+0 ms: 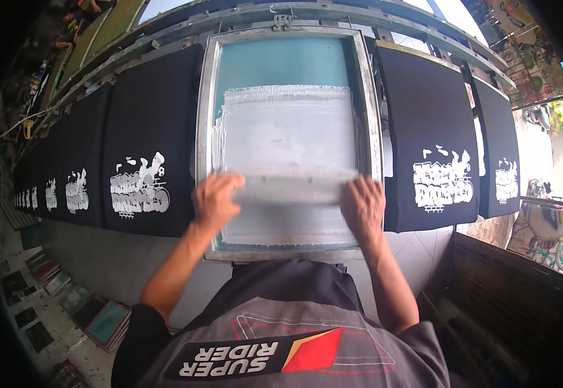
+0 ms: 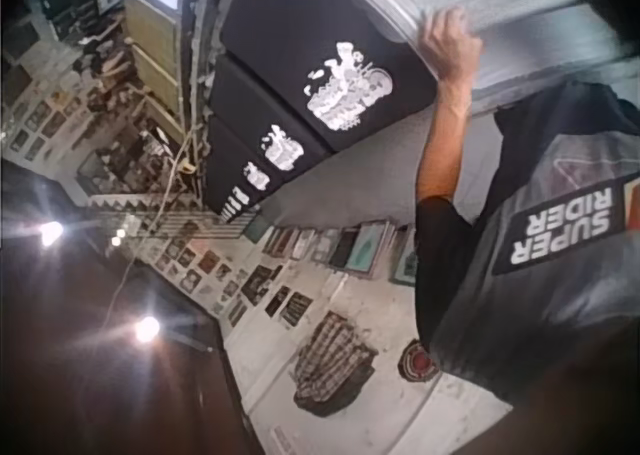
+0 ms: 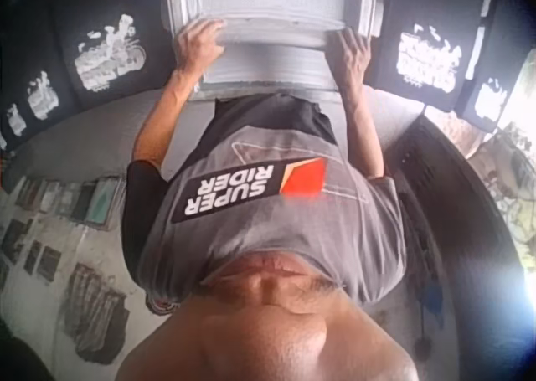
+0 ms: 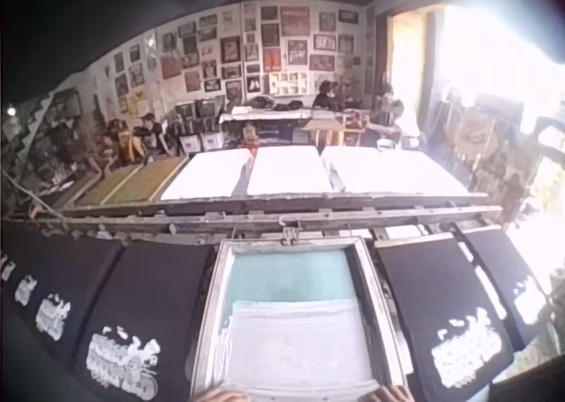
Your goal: The person repeatedly pulls a screen-printing squeegee across a screen to apply white ink onto black t-shirts laid out on a printing table. The person works shirt by shirt, moving the screen and squeegee along the line of garments.
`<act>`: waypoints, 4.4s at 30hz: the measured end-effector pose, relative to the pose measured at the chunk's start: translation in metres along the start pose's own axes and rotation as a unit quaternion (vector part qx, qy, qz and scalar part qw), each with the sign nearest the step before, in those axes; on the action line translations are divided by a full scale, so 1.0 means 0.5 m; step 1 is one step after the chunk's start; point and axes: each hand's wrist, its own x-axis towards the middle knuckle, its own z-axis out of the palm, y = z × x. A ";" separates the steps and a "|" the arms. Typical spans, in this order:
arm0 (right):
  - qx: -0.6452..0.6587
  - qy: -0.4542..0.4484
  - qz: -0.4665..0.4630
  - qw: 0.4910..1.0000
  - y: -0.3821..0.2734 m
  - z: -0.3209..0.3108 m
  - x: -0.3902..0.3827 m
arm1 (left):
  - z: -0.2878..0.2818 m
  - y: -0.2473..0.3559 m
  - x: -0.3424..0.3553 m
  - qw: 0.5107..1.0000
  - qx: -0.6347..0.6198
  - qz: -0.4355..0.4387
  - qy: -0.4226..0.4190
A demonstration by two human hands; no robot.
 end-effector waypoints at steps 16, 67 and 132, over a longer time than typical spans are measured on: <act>0.027 -0.084 0.021 0.996 -0.062 -0.106 -0.200 | -0.086 0.129 -0.164 0.993 -0.070 -0.054 -0.074; 0.010 0.024 -0.080 0.996 0.112 0.088 0.112 | 0.050 -0.072 0.113 0.999 -0.011 0.019 0.043; 0.322 0.177 0.498 0.785 0.220 -0.211 -0.365 | 0.005 0.353 -0.169 0.817 -0.255 -0.512 0.068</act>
